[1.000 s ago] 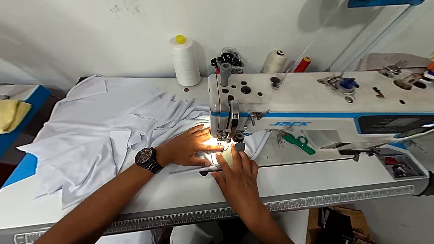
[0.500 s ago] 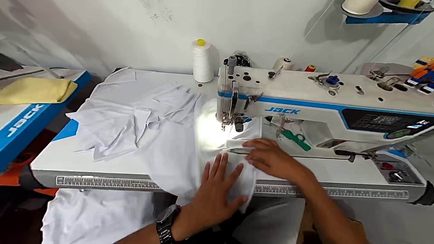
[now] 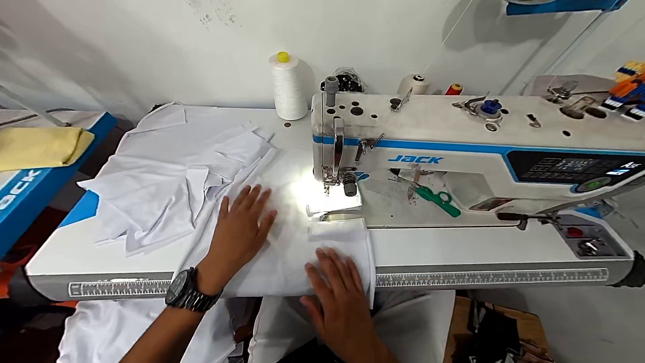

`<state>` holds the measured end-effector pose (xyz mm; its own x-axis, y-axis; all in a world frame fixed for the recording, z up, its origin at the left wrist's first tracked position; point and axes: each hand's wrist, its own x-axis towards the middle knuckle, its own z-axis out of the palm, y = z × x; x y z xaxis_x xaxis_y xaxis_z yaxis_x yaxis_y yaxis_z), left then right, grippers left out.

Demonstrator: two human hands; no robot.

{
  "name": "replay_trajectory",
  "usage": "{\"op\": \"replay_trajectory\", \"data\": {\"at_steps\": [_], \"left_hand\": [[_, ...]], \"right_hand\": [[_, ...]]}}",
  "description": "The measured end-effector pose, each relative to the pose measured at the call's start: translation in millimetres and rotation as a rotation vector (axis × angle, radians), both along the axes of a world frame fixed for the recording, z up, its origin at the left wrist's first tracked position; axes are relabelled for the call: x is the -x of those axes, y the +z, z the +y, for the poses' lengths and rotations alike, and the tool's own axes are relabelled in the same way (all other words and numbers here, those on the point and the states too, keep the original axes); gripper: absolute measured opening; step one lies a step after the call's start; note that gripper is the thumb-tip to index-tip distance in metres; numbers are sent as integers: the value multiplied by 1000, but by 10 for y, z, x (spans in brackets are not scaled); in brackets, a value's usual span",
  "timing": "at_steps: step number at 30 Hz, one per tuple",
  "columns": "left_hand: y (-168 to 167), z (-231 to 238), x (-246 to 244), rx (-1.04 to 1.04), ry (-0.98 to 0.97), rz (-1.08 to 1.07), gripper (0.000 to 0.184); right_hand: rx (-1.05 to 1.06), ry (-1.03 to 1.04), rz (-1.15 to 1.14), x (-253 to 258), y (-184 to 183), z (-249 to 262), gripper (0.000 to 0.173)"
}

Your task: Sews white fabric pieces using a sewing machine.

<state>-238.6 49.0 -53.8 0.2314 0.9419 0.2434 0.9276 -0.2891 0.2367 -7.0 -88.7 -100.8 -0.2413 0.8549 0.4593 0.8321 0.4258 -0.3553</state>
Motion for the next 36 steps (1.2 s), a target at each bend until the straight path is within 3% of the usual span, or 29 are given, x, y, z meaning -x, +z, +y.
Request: {"op": "replay_trajectory", "data": {"at_steps": [4, 6, 8, 11, 13, 16, 18, 23, 26, 33, 36], "left_hand": [[-229, -182, 55, 66, -5, 100, 76], [-172, -189, 56, 57, -2, 113, 77], [56, -103, -71, 26, -53, 117, 67], [376, 163, -510, 12, -203, 34, 35], [346, 394, -778, 15, -259, -19, 26], [74, 601, -883, -49, -321, -32, 34], [-63, 630, -817, -90, -376, -23, 43], [-116, 551, -692, -126, -469, -7, 65], [-87, 537, -677, -110, -485, -33, 65], [-104, 500, -692, -55, -618, -158, 24], [-86, 493, -672, -95, -699, -189, 14]], "right_hand": [[-33, -231, -110, -706, -96, 4, 51], [-22, -323, -115, -1104, -49, -26, 52], [-32, -347, -51, -1315, 106, 78, 47], [-11, -198, 56, -1318, 428, 538, 32], [68, 7, 94, -1237, 604, 1061, 25], [140, 290, 53, -1118, 669, 1771, 21], [209, 367, -45, -1063, 614, 2005, 28], [165, 305, -59, -942, 384, 1988, 44], [161, 296, -94, -929, 351, 1901, 44], [90, 414, -86, -1005, 310, 1849, 21], [64, 488, -84, -1031, 392, 1820, 13]]}}
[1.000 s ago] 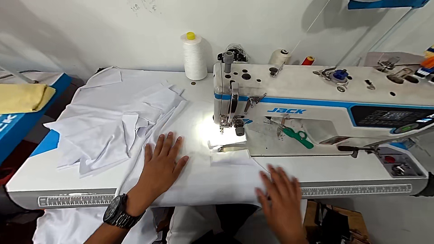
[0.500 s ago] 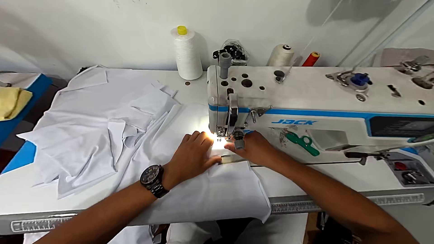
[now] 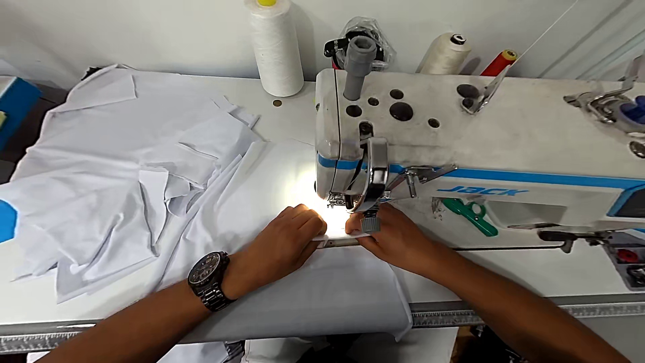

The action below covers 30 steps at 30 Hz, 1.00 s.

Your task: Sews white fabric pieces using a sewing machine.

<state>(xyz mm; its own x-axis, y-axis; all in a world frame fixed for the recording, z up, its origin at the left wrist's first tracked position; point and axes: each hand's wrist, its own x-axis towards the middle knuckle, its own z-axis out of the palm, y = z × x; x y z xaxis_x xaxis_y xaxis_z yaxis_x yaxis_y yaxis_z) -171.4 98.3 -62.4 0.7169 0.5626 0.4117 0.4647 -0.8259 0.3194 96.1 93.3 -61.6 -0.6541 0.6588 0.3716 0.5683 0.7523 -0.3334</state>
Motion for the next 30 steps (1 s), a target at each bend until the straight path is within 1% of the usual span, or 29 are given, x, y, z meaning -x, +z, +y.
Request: {"op": "replay_trajectory", "data": {"at_steps": [3, 7, 12, 16, 19, 22, 24, 26, 27, 28, 30], "left_hand": [[19, -4, 16, -88, -81, 9, 17], [53, -22, 29, -190, -157, 62, 21], [56, -81, 22, -205, -156, 142, 31], [23, -102, 32, -190, -135, 141, 35], [4, -116, 62, -194, -174, 125, 36], [5, -118, 75, -216, -231, 131, 43], [10, -123, 71, -204, -237, 131, 41], [6, -132, 58, -184, -225, 107, 33], [5, -134, 49, -163, -210, 83, 29], [3, -134, 40, -130, -190, 53, 29], [2, -130, 35, -43, -151, 1, 29]], "right_hand": [[-17, 47, -7, -24, 78, -53, 16], [-42, 108, -46, -70, 71, -63, 22], [-32, 178, -29, -51, 43, -73, 22], [-20, 191, -35, -18, 12, -82, 22], [-44, 208, -66, -24, 6, -88, 24], [-44, 244, -82, -31, 6, -90, 24], [-42, 247, -91, -31, 19, -99, 31], [-49, 230, -105, -23, 28, -121, 40], [-51, 220, -112, -17, 33, -134, 41], [-53, 210, -112, -11, 31, -146, 40], [-53, 188, -101, 7, 23, -161, 31]]}}
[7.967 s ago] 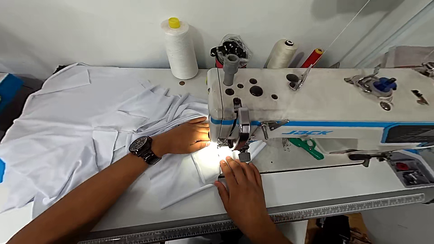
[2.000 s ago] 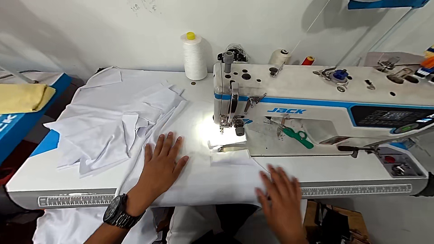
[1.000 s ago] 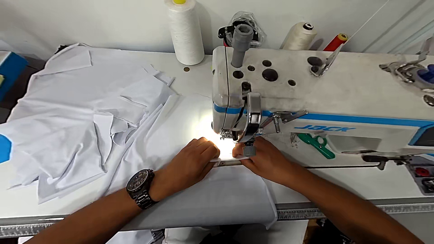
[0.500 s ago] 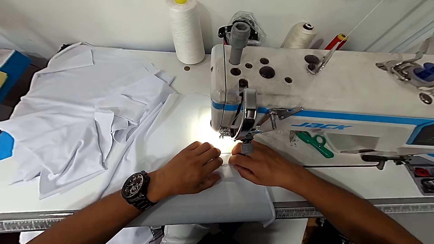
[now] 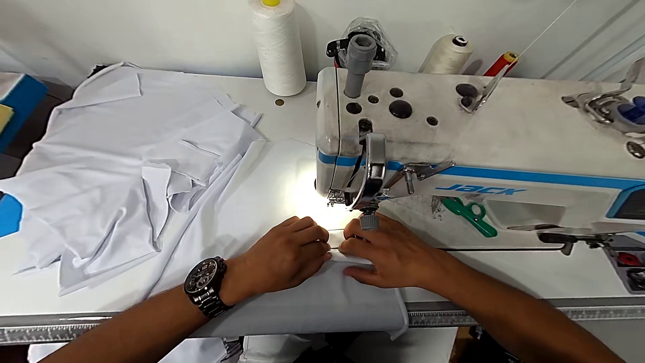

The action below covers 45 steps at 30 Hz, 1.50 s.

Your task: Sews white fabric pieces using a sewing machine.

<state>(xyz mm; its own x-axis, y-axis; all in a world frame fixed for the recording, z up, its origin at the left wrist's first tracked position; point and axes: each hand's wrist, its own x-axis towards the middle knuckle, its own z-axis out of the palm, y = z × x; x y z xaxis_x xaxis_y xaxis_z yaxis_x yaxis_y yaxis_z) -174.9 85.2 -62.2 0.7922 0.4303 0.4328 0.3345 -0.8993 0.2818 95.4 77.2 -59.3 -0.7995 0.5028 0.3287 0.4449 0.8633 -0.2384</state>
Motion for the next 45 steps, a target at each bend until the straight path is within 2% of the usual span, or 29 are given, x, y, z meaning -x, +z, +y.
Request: {"op": "replay_trajectory", "data": {"at_steps": [2, 4, 7, 9, 13, 15, 19, 22, 24, 28, 31, 33, 35, 38, 41, 45], "left_hand": [[8, 5, 3, 57, 25, -16, 33], [6, -2, -7, 51, 50, -7, 40], [-17, -13, -14, 49, 83, 12, 31], [-11, -18, -20, 104, 152, -16, 28], [-2, -6, -37, 183, 343, -4, 36], [-9, -5, -60, 176, 396, 37, 39], [-24, -11, -92, 86, 519, 69, 38], [-51, 79, -47, 12, 619, 159, 68], [-59, 194, -7, 27, 588, 230, 79], [-31, 428, 56, 77, 500, 276, 79], [14, 417, 11, 127, 533, 305, 79], [9, 372, -32, 133, 556, 281, 75], [20, 347, -26, 119, 530, 167, 67], [128, 401, 167, 117, 265, 12, 41], [107, 588, 368, 146, -114, 57, 24], [33, 602, 349, 65, -171, 6, 19]], "right_hand": [[3, -21, 35, 12, -17, 7, 22], [29, -40, 66, 4, -14, 17, 20], [81, -72, 117, -26, 7, 52, 23], [127, -124, 137, -40, 42, 61, 23], [208, -293, 140, -39, 89, 60, 23], [191, -360, 126, -29, 111, 52, 20], [22, -433, 69, -13, 97, 52, 20], [-52, -425, 36, -13, 87, 58, 21], [-59, -440, 27, 0, 85, 47, 22], [-180, -473, -18, 66, 83, 4, 21], [-218, -325, 15, 103, 89, -38, 15], [-130, -251, 104, 192, 18, -13, 18], [-12, -244, 157, 263, -43, 71, 17], [100, -236, 148, 232, -52, 163, 15], [124, -203, 125, 196, -34, 211, 16], [161, -127, 108, 146, -84, 303, 17]]}}
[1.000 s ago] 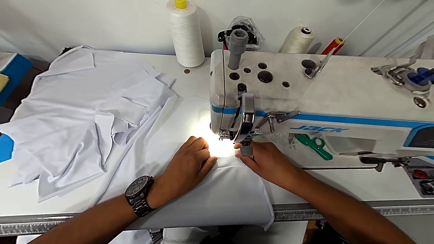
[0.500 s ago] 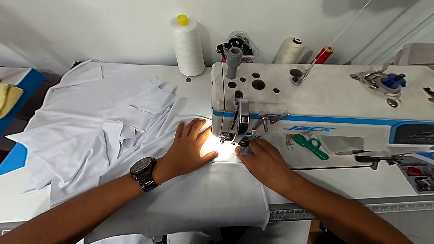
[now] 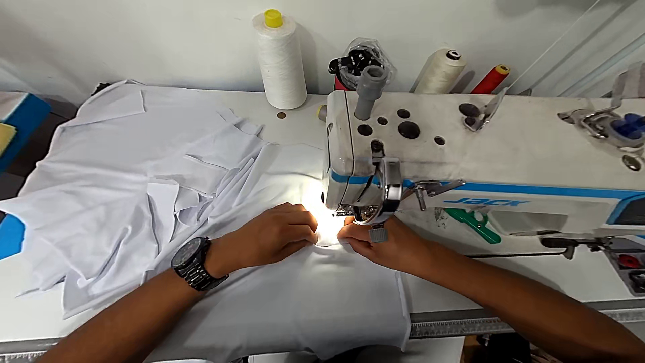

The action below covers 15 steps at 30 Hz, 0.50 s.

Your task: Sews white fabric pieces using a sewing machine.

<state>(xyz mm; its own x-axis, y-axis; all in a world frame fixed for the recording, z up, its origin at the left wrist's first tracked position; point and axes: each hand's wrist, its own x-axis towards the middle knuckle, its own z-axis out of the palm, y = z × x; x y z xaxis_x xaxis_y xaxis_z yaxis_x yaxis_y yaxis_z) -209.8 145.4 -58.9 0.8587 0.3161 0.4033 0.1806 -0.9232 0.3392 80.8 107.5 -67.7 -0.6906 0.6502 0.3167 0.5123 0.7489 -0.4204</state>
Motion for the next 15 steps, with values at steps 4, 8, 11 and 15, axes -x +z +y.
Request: {"op": "replay_trajectory", "data": {"at_steps": [4, 8, 11, 15], "left_hand": [[89, -80, -30, 66, 70, -100, 22], [146, -172, -173, 68, 70, -177, 20], [152, -214, -233, 58, 68, -190, 19], [63, -235, -148, 61, 206, -5, 27]], "right_hand": [[-38, 51, -4, -30, -52, 3, 21], [-73, 85, -69, -25, -58, -47, 24], [-105, 100, -158, 73, 54, -59, 25], [-109, 49, -240, 92, 51, -29, 26]]}}
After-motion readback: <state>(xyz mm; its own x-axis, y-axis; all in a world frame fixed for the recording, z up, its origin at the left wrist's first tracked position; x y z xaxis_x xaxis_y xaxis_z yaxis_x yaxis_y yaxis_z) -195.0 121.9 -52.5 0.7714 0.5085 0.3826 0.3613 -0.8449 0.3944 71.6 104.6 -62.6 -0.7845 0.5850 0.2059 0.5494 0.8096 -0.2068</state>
